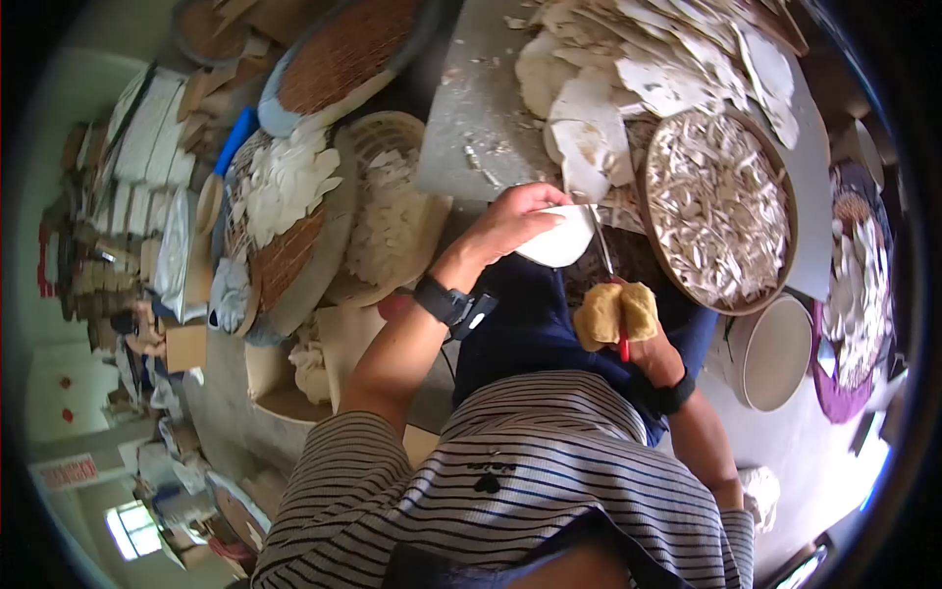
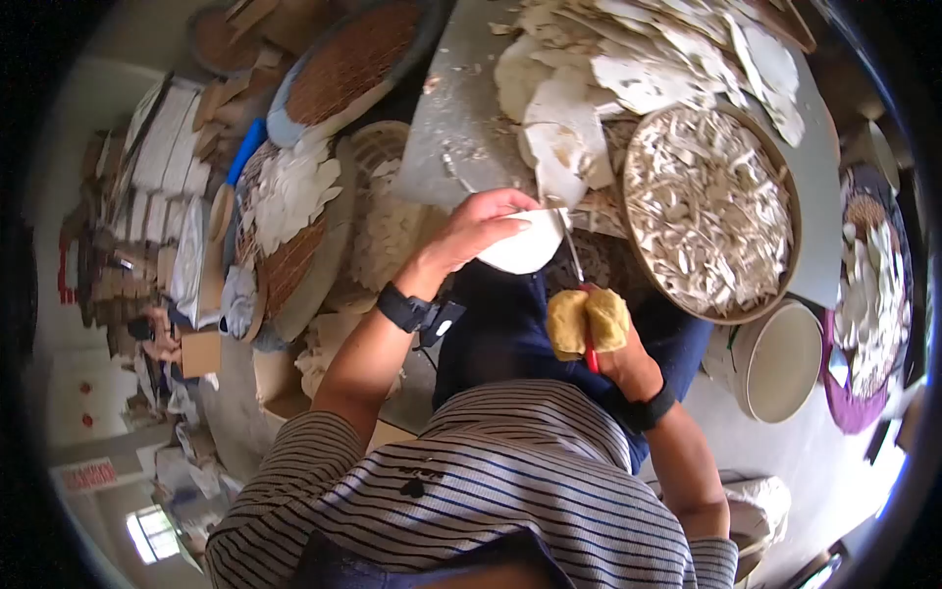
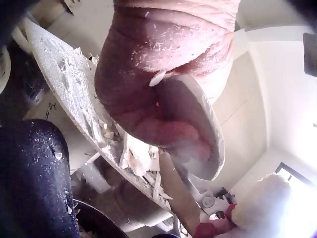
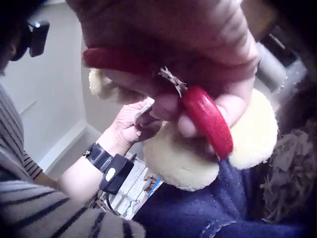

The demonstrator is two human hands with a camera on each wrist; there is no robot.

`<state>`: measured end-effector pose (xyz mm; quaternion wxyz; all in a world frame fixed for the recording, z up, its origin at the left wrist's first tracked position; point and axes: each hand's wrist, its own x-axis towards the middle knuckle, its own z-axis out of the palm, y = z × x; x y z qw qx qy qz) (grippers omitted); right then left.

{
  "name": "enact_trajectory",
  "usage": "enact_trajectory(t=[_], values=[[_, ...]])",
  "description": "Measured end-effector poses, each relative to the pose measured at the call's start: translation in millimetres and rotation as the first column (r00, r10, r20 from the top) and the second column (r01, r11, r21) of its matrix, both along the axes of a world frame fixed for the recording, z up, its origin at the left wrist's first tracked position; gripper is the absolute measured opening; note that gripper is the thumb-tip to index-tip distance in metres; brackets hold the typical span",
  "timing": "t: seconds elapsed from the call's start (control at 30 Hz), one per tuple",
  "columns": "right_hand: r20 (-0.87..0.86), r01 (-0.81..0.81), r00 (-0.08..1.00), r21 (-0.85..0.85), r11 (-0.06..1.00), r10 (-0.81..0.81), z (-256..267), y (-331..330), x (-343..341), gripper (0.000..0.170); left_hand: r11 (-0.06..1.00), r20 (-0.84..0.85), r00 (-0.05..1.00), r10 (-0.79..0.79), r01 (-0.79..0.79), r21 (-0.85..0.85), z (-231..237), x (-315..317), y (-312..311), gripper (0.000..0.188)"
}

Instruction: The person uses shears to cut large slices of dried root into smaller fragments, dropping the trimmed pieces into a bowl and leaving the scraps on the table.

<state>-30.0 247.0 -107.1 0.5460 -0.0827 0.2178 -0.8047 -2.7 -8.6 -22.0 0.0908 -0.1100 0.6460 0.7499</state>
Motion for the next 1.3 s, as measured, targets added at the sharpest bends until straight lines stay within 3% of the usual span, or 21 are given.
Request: enact_trajectory(t=[0.13,0.17,0.2,0.23,0.27,0.3,0.33,0.37,0.43,0.47,0.57,0.63,0.7,0.83,0.93,1.03,1.1,1.17,1.23,1.27,1.3], values=[[-0.331,0.06,0.943,0.274,0.96,0.035,31,-4,5,0.027,0.999,0.049,0.998,0.034,-0.033,-0.033,17,17,2,0.033],[-0.08,-0.021,0.996,0.278,0.96,0.045,47,-7,5,0.021,0.999,0.08,0.996,0.027,-0.024,-0.041,23,24,0,0.034],[-0.515,0.08,0.852,0.315,0.946,0.099,36,-6,5,0.022,0.997,0.093,0.995,0.04,-0.033,-0.068,13,35,-12,0.032],[-0.83,0.193,0.528,0.322,0.927,0.179,26,-1,4,0.022,0.973,0.07,0.981,0.183,-0.171,-0.155,13,43,-22,0.031],[-0.83,0.249,0.552,0.26,0.933,0.084,41,-5,4,0.025,0.883,0.068,0.89,0.45,-0.432,-0.183,19,54,-36,0.028],[-0.924,0.293,0.365,0.232,0.928,0.116,45,-2,1,0.024,0.741,-0.02,0.765,0.643,-0.629,-0.234,8,67,-69,0.025],[-0.899,0.311,0.407,0.305,0.9,0.164,44,0,1,0.025,0.533,-0.28,0.55,0.787,-0.834,-0.14,-17,79,-111,0.022],[-0.867,0.315,0.453,0.374,0.872,0.209,40,2,3,0.026,0.327,-0.554,0.382,0.74,-0.924,-0.199,-31,97,-142,0.022],[-0.899,0.351,0.416,0.297,0.888,0.136,40,-3,5,0.028,0.272,-0.382,0.206,0.901,-0.954,0.129,20,85,-118,0.026],[-0.863,0.295,0.493,0.282,0.913,0.108,40,-7,5,0.031,0.419,-0.331,0.372,0.867,-0.904,0.081,31,73,-103,0.027],[-0.905,0.226,0.424,0.143,0.964,0.035,41,-16,5,0.038,0.743,-0.11,0.759,0.642,-0.651,-0.155,23,34,-57,0.029],[-0.912,0.197,0.409,0.136,0.971,0.045,47,-16,4,0.037,0.855,0.006,0.869,0.495,-0.485,-0.183,17,3,-22,0.029],[-0.903,0.181,0.415,0.205,0.962,0.114,52,-14,6,0.037,0.868,0.024,0.898,0.44,-0.418,-0.268,-7,-25,-1,0.03],[-0.905,0.23,0.395,0.264,0.937,0.158,52,-7,10,0.032,0.809,0.0,0.896,0.445,-0.402,-0.429,-49,-58,8,0.029],[-0.89,0.256,0.43,0.283,0.924,0.154,49,-3,12,0.027,0.873,0.042,0.903,0.427,-0.4,-0.279,-43,-50,-1,0.025],[-0.876,0.246,0.48,0.178,0.953,0.04,47,-4,12,0.024,0.843,-0.082,0.843,0.531,-0.536,-0.045,-32,-26,-6,0.017],[-0.901,0.226,0.387,0.298,0.927,0.195,53,-6,9,0.028,0.807,0.006,0.807,0.59,-0.59,-0.038,-20,14,-21,0.017],[-0.89,0.231,0.382,0.351,0.907,0.248,52,-5,9,0.03,0.545,0.001,0.546,0.838,-0.836,-0.061,-27,69,-41,0.03],[-0.899,0.239,0.395,0.299,0.924,0.189,46,-5,10,0.031,0.343,0.022,0.344,0.939,-0.939,0.018,-42,149,-77,0.035],[-0.913,0.243,0.382,0.25,0.937,0.144,43,-5,11,0.03,0.255,-0.013,0.256,0.966,-0.965,-0.059,-62,208,-99,0.031],[-0.926,0.245,0.366,0.197,0.949,0.097,40,-6,11,0.03,0.308,-0.278,0.422,0.863,-0.875,-0.373,-86,263,-117,0.03]])
